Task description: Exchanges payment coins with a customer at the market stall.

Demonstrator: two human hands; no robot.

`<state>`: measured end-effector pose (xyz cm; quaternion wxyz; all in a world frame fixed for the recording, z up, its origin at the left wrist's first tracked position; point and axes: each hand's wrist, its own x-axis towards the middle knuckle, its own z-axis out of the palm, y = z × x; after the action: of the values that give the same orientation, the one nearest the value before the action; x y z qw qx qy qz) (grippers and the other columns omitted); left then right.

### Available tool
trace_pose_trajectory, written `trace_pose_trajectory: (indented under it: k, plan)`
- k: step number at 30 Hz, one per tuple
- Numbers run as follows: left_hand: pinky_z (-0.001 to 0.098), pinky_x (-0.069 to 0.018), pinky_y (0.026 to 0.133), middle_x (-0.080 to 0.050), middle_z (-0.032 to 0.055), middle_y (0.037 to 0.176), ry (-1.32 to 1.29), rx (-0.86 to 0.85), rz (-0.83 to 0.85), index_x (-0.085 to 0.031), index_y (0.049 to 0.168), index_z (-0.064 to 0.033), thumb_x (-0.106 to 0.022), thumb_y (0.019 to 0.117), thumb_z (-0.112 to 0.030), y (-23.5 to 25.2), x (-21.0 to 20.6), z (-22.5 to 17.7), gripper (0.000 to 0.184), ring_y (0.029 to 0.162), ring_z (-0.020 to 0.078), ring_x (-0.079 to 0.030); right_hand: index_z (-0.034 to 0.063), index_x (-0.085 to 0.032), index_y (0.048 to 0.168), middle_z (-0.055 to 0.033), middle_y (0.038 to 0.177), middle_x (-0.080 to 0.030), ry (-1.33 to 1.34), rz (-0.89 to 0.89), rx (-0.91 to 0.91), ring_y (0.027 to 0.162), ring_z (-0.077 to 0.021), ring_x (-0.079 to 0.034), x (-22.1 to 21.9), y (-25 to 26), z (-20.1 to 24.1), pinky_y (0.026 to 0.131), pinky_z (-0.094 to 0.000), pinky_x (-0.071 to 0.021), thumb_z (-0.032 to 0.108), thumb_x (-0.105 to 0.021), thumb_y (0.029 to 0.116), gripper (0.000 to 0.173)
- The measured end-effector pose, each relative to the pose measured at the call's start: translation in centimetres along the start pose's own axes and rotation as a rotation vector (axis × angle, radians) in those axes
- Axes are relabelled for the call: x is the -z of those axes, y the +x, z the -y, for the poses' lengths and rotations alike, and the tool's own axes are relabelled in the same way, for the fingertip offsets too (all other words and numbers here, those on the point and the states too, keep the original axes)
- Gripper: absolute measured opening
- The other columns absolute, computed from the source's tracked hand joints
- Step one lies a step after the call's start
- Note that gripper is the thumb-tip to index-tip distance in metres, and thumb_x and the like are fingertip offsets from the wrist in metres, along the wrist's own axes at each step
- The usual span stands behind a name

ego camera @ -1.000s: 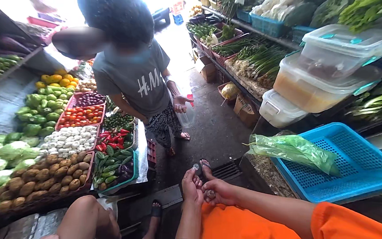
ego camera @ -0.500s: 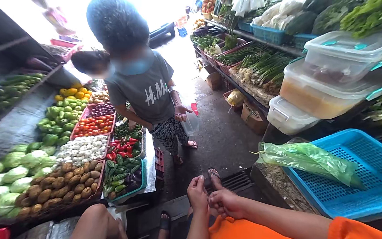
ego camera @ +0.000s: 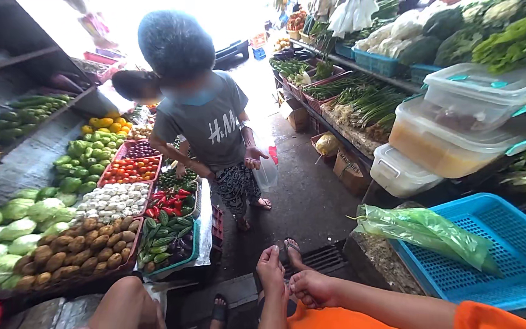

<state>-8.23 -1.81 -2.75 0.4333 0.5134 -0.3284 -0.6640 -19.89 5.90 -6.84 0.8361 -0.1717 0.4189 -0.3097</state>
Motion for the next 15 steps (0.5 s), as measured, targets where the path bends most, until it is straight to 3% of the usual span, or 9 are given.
trace_pose_trajectory:
  k: [15]
  plan:
    - [0.0199, -0.0297, 0.040, -0.043, -0.0010, 0.055, 0.035, 0.023, 0.018, -0.067, 0.094, 0.0006, -0.062, 0.1003, -0.005, 0.11, -0.02, -0.24, 0.010, 0.042, 0.0052, -0.034, 0.0137, -0.059, 0.100, 0.0056, 0.062, -0.042, 0.023, -0.062, -0.006, 0.045, -0.0046, -0.038, 0.15, 0.30, -0.01, 0.043, -0.0203, -0.0357, 0.016, -0.053, 0.1033, 0.008]
